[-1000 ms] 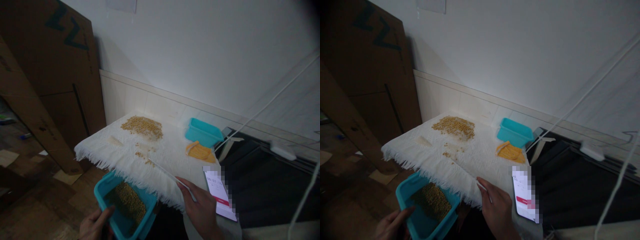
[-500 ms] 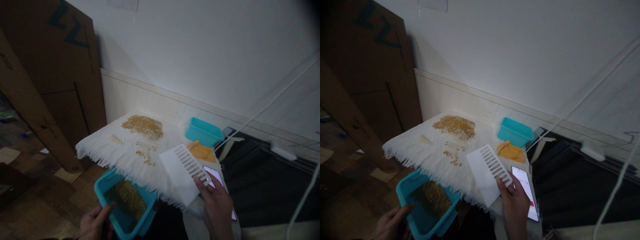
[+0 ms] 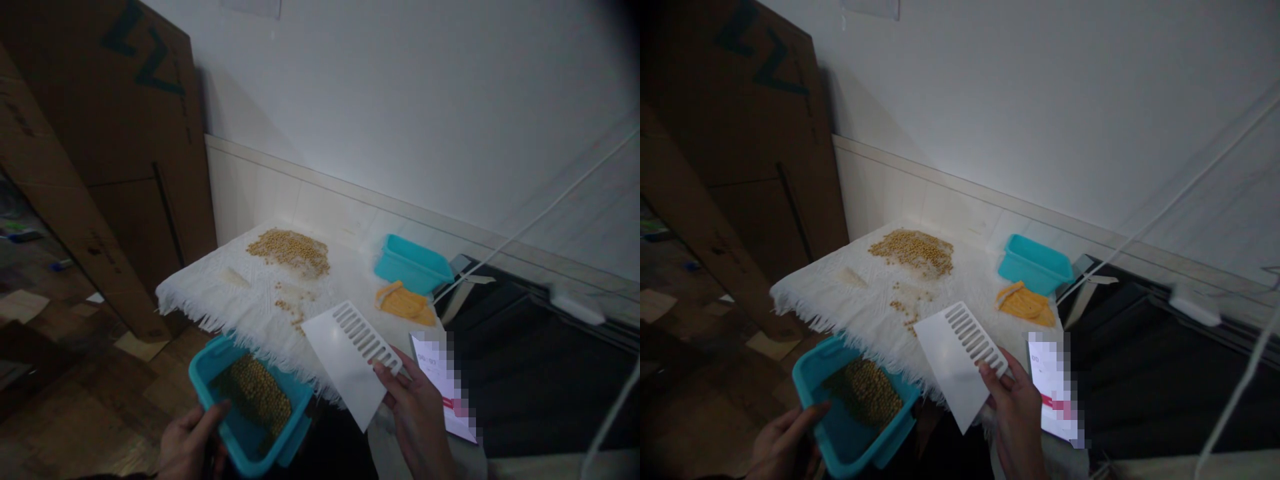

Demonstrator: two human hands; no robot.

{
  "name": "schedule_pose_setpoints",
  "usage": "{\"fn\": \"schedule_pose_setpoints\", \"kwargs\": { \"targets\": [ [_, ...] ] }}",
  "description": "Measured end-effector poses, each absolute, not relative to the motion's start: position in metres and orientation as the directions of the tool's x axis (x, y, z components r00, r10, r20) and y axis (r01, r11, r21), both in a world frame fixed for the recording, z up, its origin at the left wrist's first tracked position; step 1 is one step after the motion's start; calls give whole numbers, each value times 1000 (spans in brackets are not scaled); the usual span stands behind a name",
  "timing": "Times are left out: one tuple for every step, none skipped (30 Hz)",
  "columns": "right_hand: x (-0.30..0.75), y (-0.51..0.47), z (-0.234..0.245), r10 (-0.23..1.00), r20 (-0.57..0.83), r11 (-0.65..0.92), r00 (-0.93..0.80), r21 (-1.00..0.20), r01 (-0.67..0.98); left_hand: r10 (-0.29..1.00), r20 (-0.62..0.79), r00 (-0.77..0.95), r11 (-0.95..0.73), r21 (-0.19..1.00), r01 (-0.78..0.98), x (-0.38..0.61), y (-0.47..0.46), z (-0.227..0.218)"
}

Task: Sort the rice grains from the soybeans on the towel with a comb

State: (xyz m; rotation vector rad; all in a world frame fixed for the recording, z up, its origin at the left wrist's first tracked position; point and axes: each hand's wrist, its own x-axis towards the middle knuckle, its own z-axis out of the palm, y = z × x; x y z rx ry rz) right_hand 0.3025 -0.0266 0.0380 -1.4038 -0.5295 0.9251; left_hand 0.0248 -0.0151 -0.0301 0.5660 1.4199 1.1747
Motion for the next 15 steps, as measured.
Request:
{"fn": "schedule_pose_setpoints", "kwargs": {
  "targets": [
    [302,-26,38,804,-208,-91,557,-969,-230,863,-449,-232,382,879,-284,24,-15,-31],
    [301,-25,38,806,-213,-96,552,-968,-233,862,-452,-230,384,877,-288,24,-15,-31],
    [300,-25,38,808,-216,-98,549,-967,-236,859,-455,-234,385,877,-288,23,-15,-31],
    [298,-24,39,809,-216,-97,547,-966,-239,859,-454,-237,385,878,-285,22,-15,-31],
    [297,-23,40,811,-212,-91,545,-966,-241,860,-450,-241,383,881,-278,22,-15,-31],
    [296,-22,40,812,-207,-84,546,-967,-241,863,-443,-243,379,885,-270,21,-15,-30],
    [294,-21,41,814,-203,-81,544,-967,-241,866,-435,-246,372,890,-264,21,-15,-30],
    [293,-21,42,818,-202,-79,539,-967,-242,869,-428,-248,365,893,-262,20,-14,-30],
    [291,-20,43,822,-205,-82,532,-966,-245,871,-423,-249,359,895,-265,20,-14,-30],
    [290,-19,44,824,-210,-86,526,-964,-250,873,-419,-248,354,896,-269,20,-14,-30],
    [288,-19,44,827,-215,-91,520,-963,-254,874,-418,-248,350,896,-273,20,-13,-29],
    [286,-19,44,830,-219,-98,513,-962,-254,874,-417,-247,349,896,-276,20,-13,-29],
    [284,-19,44,834,-221,-103,505,-962,-251,874,-418,-246,350,895,-277,20,-13,-28],
    [281,-19,43,840,-223,-110,494,-963,-248,873,-419,-249,350,894,-278,20,-12,-28],
    [278,-20,43,850,-227,-118,476,-962,-247,873,-419,-252,350,895,-278,20,-12,-27]
  ]
}}
